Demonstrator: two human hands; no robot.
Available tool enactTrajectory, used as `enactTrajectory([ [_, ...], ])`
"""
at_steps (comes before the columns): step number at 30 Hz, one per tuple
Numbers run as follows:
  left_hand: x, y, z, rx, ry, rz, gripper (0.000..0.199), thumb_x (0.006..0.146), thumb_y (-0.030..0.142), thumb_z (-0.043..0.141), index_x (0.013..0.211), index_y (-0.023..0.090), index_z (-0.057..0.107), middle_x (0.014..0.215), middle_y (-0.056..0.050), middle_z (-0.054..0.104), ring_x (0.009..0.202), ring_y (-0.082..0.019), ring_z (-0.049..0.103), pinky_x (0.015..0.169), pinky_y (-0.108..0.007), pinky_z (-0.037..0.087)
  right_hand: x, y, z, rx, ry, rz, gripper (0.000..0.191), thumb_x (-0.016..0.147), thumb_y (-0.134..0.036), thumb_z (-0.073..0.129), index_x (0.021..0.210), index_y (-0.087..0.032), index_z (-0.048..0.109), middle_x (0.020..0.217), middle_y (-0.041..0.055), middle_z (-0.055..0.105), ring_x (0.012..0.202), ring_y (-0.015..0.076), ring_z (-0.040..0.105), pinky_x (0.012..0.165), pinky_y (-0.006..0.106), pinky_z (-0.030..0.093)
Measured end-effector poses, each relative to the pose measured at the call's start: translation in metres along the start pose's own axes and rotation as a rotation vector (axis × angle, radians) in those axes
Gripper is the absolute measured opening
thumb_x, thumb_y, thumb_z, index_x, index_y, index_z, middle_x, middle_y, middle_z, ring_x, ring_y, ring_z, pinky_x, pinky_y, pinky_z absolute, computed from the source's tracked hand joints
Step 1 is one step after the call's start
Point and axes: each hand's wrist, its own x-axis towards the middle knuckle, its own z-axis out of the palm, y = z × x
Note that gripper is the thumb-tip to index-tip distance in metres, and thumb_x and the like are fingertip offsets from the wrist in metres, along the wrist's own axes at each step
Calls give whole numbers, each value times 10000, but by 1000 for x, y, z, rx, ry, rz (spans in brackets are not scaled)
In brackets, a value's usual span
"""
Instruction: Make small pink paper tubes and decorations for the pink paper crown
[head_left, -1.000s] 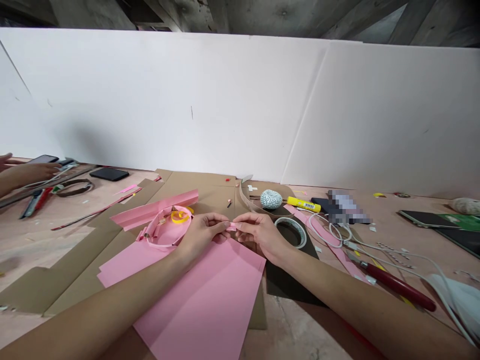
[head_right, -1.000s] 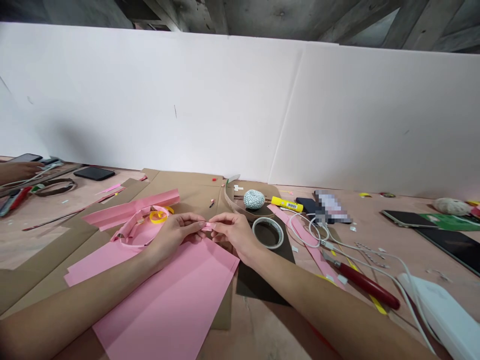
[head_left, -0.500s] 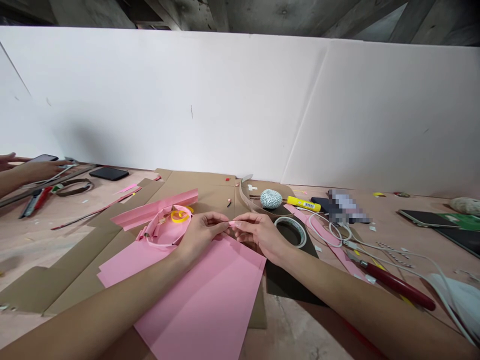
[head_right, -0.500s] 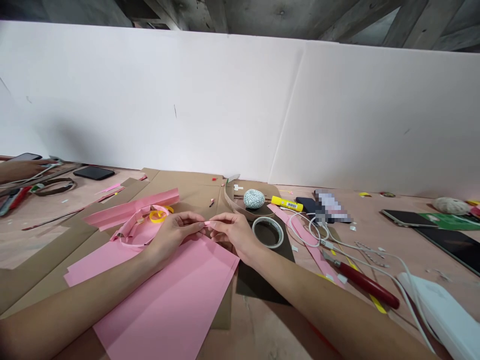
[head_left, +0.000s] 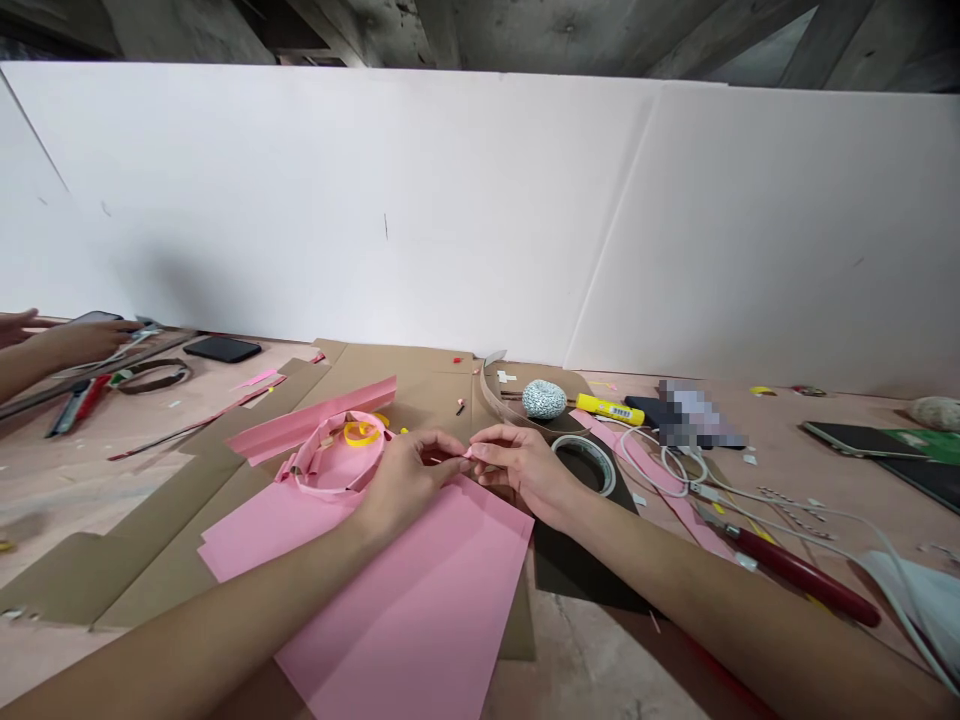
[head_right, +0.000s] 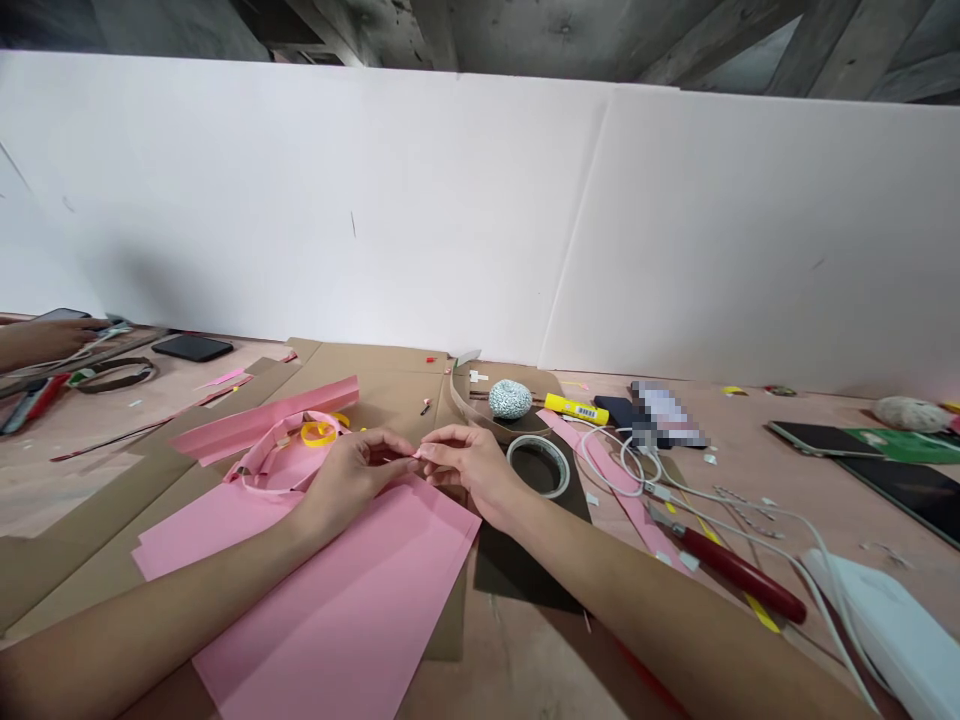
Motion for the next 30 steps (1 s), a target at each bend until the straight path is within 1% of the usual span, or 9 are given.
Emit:
enactTrajectory([
  [2,-2,2,0,66,28,54,139,788,317,718,846,199,760,876,-50,768,795,-215,678,726,-302,501,-1,-1,-1,4,-48,16,299,650,-366,894,815,-152,768,761,41,717,673,131,633,648,262,494],
  [5,-4,4,-1,146,62,115,175,820,286,689,956,221,779,903,-42,762,780,-204,640,738,-306,481,-3,-3,0,20,-121,42,314,724,-419,843,872,-150,776,862,82,746,723,155,670,661,269,502],
  [7,-4,5,-2,181,60,147,182,847,280,668,976,229,786,865,-41,748,783,-207,625,738,-307,469,-5,-4,1,41,-155,55,321,741,-426,831,905,-156,777,928,93,752,758,171,693,690,285,517],
  [10,-5,5,-3,216,50,185,162,880,275,642,950,247,787,847,-36,713,824,-210,607,756,-303,448,-5,-5,2,68,-174,58,312,733,-386,848,934,-159,772,948,83,749,798,184,710,738,303,538],
  [15,-5,5,-3,246,42,211,142,893,245,629,906,248,770,950,-45,676,911,-213,584,761,-294,431,-5,-4,2,93,-150,63,302,709,-335,875,928,-163,758,917,63,750,805,181,719,723,288,538],
  [19,-4,4,-2,253,38,221,135,883,228,649,933,254,772,936,-36,652,896,-202,571,741,-289,418,-5,-4,3,110,-140,67,292,688,-307,891,905,-171,753,898,46,746,775,162,706,719,288,544],
  [22,-4,5,-2,247,31,225,130,883,226,657,923,259,776,903,-24,645,876,-191,566,733,-284,414,-5,-4,4,110,-139,60,285,695,-315,885,899,-163,757,883,47,740,779,164,701,726,298,556],
  [26,-4,6,-2,214,32,216,111,863,259,691,950,254,761,898,-13,644,824,-174,578,683,-272,423,-5,-3,6,92,-97,8,268,685,-303,883,869,-149,765,876,52,740,793,169,694,780,329,575],
  [30,-1,2,-1,170,42,196,177,822,242,723,999,228,730,920,-14,655,825,-170,609,693,-269,461,-4,-3,7,56,-28,-64,242,672,-306,884,813,-144,772,870,55,746,780,175,697,815,351,581],
])
